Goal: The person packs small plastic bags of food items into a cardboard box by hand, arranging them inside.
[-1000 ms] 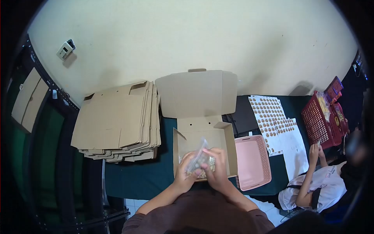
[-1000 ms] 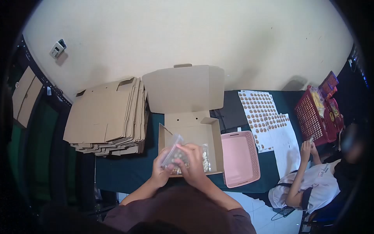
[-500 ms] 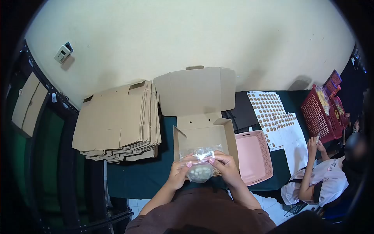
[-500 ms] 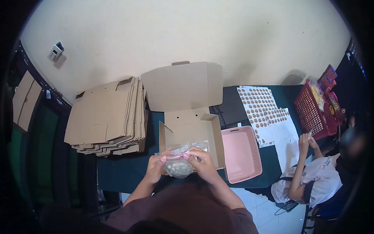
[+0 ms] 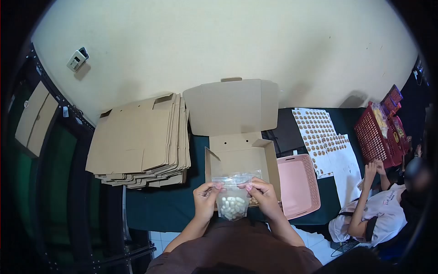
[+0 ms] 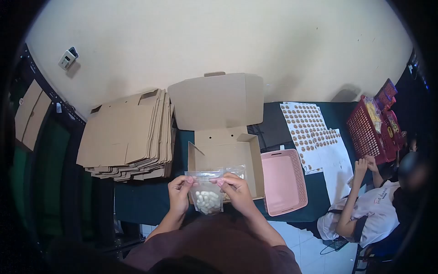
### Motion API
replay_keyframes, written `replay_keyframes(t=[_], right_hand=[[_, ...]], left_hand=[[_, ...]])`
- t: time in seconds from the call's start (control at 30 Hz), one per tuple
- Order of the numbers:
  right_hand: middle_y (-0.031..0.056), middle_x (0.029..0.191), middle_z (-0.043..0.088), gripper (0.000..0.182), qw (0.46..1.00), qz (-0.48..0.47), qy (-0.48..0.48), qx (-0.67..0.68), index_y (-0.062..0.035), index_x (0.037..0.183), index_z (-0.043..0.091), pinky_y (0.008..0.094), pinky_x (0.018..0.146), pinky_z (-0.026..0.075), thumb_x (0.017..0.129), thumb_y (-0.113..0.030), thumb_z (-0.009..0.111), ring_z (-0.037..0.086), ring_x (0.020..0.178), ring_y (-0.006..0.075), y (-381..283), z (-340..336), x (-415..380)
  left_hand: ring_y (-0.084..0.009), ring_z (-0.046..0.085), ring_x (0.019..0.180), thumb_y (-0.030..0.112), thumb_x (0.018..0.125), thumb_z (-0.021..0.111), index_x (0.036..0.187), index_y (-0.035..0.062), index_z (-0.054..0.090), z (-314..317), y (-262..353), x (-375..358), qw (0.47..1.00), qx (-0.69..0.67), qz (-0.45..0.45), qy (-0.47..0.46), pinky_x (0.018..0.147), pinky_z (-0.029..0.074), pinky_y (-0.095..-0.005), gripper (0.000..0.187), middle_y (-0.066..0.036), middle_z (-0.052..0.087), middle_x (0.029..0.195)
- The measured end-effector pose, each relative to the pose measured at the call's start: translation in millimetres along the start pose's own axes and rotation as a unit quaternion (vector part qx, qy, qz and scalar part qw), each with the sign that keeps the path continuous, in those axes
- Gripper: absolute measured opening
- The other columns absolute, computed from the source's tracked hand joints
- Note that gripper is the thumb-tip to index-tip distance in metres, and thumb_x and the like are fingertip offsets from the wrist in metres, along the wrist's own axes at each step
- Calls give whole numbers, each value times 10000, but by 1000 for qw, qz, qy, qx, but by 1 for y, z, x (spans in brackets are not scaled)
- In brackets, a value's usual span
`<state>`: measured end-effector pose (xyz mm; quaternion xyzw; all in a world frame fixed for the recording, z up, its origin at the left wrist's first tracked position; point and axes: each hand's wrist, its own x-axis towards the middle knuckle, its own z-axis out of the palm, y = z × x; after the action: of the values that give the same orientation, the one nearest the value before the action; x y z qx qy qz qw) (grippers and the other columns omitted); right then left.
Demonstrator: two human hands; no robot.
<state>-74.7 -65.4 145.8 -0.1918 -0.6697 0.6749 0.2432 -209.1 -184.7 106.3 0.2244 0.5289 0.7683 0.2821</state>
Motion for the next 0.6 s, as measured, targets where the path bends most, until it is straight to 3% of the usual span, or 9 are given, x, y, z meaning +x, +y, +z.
replay_keyframes(t=[0.1,0.17,0.2,0.3,0.4,0.43,0.5,0.53,0.6], right_hand=[[49,789,561,235,1000,-16,18,-12,8,931,658,231,631,392,878,-172,516,487,701,101,9,0,4],[57,839,582,231,993,-6,118,4,26,948,646,221,623,400,882,-146,506,489,660,88,26,-1,10],[57,839,582,231,993,-6,119,3,26,948,646,221,623,400,882,-146,506,489,660,88,32,-3,15],[77,897,566,237,976,-9,219,19,39,1017,613,218,612,458,897,-129,497,526,679,90,56,-7,28],[84,930,570,256,984,-9,175,33,43,1067,585,218,620,460,906,-125,479,539,695,91,66,9,28],[87,949,566,262,991,-6,131,29,41,1086,571,229,656,463,910,-125,470,552,729,102,58,14,28],[89,963,562,254,989,-35,143,22,30,1078,579,240,692,459,910,-125,468,552,765,112,60,13,29],[91,977,558,247,986,-64,156,14,20,1070,587,251,728,456,911,-126,467,551,802,122,61,11,30],[108,1020,551,259,979,-55,187,-53,-10,1114,562,272,790,440,896,-132,496,540,876,149,63,4,29]], left_hand=[[-151,615,745,128,867,559,949,-25,616,-4,3,7,998,-5,-45,-41,762,459,-290,183,-112,646,824],[-194,548,990,168,871,545,1191,-3,473,3,12,14,997,-30,-62,-22,888,397,-331,370,-143,566,1083],[-194,548,990,168,871,545,1191,-3,473,3,8,16,997,-30,-63,-24,888,397,-331,370,-143,566,1083],[-267,403,1164,170,789,639,1336,45,240,-3,-25,24,947,271,28,-172,968,335,-387,688,-181,344,1281],[-232,386,1171,82,795,614,1332,24,240,12,-50,7,922,333,64,-190,968,328,-341,656,-135,381,1253],[-232,386,1171,82,795,614,1332,24,240,11,-65,4,922,333,63,-188,968,328,-341,656,-135,381,1253],[-187,450,1095,83,810,602,1318,28,265,8,-86,4,980,119,-58,-147,926,370,-300,611,-116,439,1199],[-187,450,1095,83,810,602,1318,28,265,7,-89,4,980,118,-60,-149,926,370,-300,611,-116,439,1199],[-161,518,970,103,827,593,1268,22,317,8,-89,3,995,8,-93,-24,825,431,-269,526,-101,522,1093]])
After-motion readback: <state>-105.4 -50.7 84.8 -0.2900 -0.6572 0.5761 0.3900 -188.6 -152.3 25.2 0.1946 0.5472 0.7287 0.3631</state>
